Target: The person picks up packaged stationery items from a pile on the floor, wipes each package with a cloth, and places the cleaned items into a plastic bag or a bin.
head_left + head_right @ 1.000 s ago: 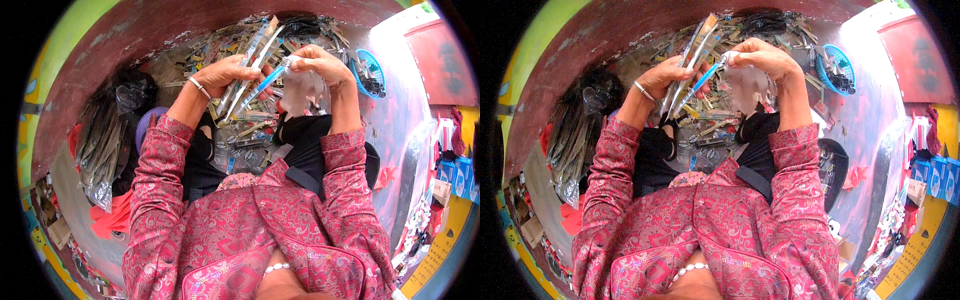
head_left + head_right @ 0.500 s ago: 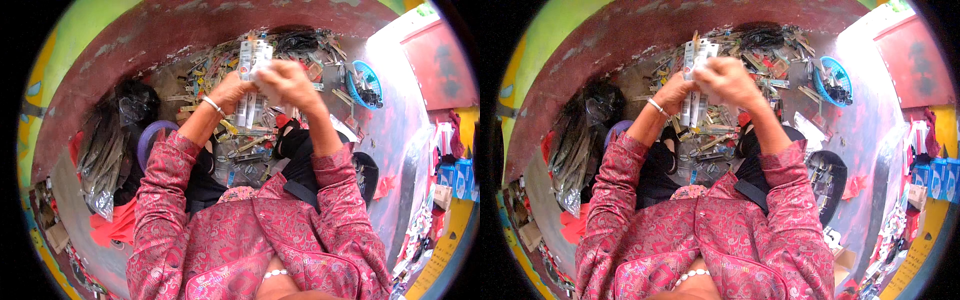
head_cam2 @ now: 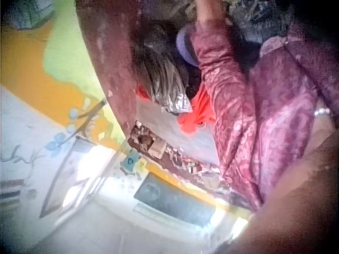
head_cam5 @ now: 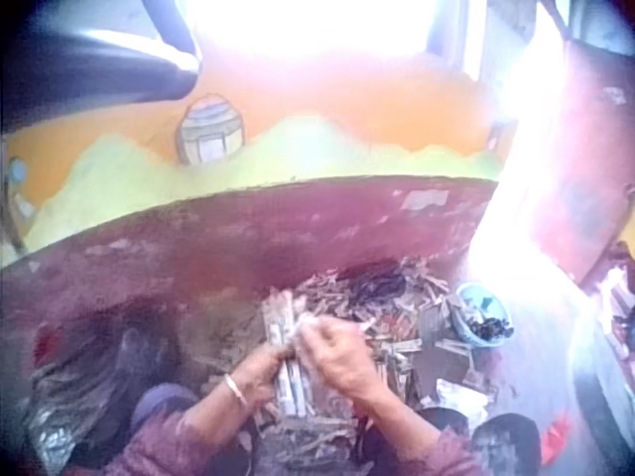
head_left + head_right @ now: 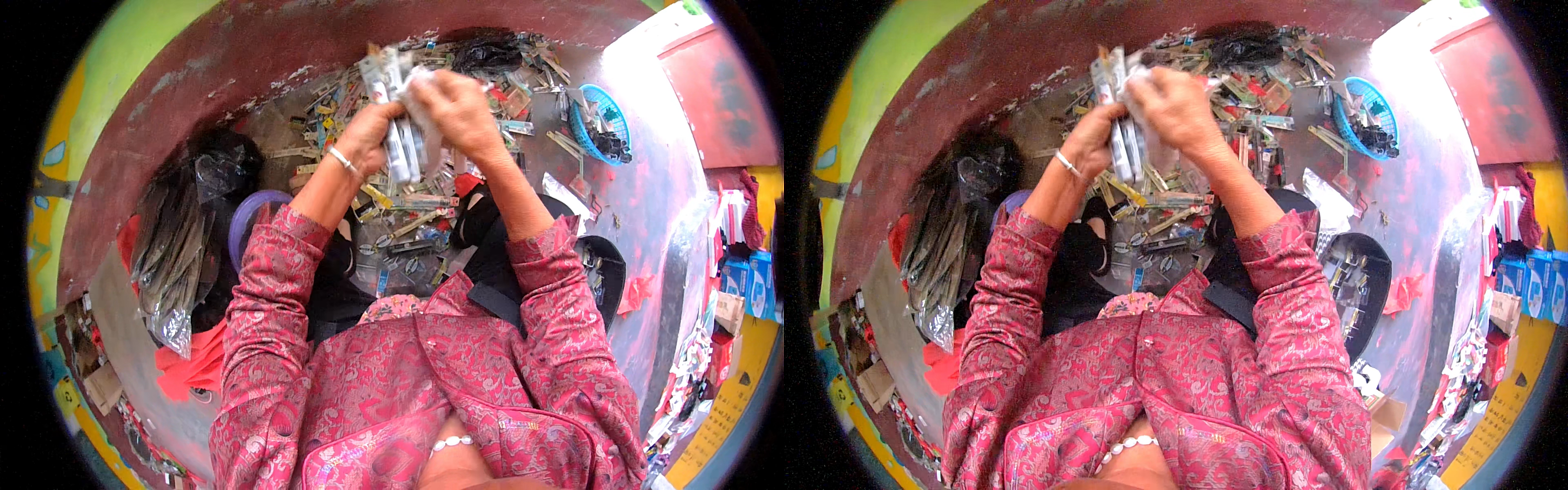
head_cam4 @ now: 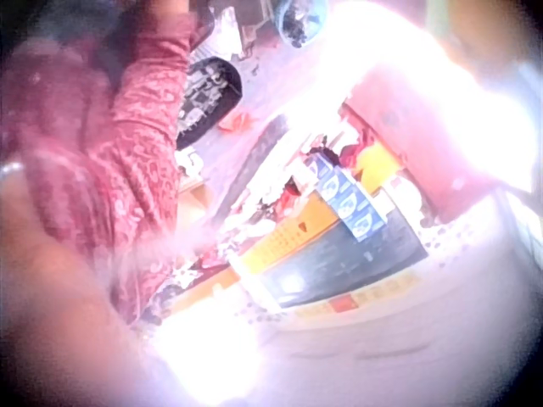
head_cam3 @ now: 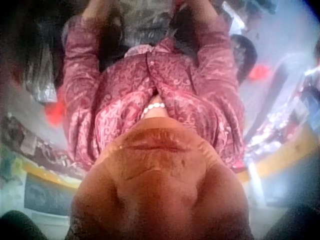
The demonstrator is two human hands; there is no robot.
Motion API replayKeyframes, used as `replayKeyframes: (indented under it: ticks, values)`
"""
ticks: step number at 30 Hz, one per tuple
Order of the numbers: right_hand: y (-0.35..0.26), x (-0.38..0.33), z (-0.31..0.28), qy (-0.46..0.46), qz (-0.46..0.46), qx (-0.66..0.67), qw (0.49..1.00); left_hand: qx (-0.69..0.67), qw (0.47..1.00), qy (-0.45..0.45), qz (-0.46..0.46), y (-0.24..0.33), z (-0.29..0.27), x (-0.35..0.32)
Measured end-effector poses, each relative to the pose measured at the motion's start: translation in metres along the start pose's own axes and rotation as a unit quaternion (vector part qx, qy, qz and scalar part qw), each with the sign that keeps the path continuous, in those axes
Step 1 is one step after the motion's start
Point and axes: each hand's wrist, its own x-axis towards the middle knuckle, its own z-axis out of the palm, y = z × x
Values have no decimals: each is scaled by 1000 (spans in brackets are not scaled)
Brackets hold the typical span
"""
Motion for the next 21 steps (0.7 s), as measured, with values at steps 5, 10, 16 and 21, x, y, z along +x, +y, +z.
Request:
replayKeyframes:
  ticks: [5, 10, 16, 21]
  values:
    - [-22, -23, 0, -214, -42, -94, 971, -112, 987, 81, 87, 24, -35, 15]
    - [12, -12, -49, -238, 102, -161, 952, -111, 987, 22, 111, 35, -31, 4]
    - [-10, -6, -24, -223, 201, 3, 954, -115, 987, -49, 97, 28, -21, 2]
    - [-7, -17, -1, -284, 60, 15, 957, -84, 988, -85, 98, 17, -7, 0]
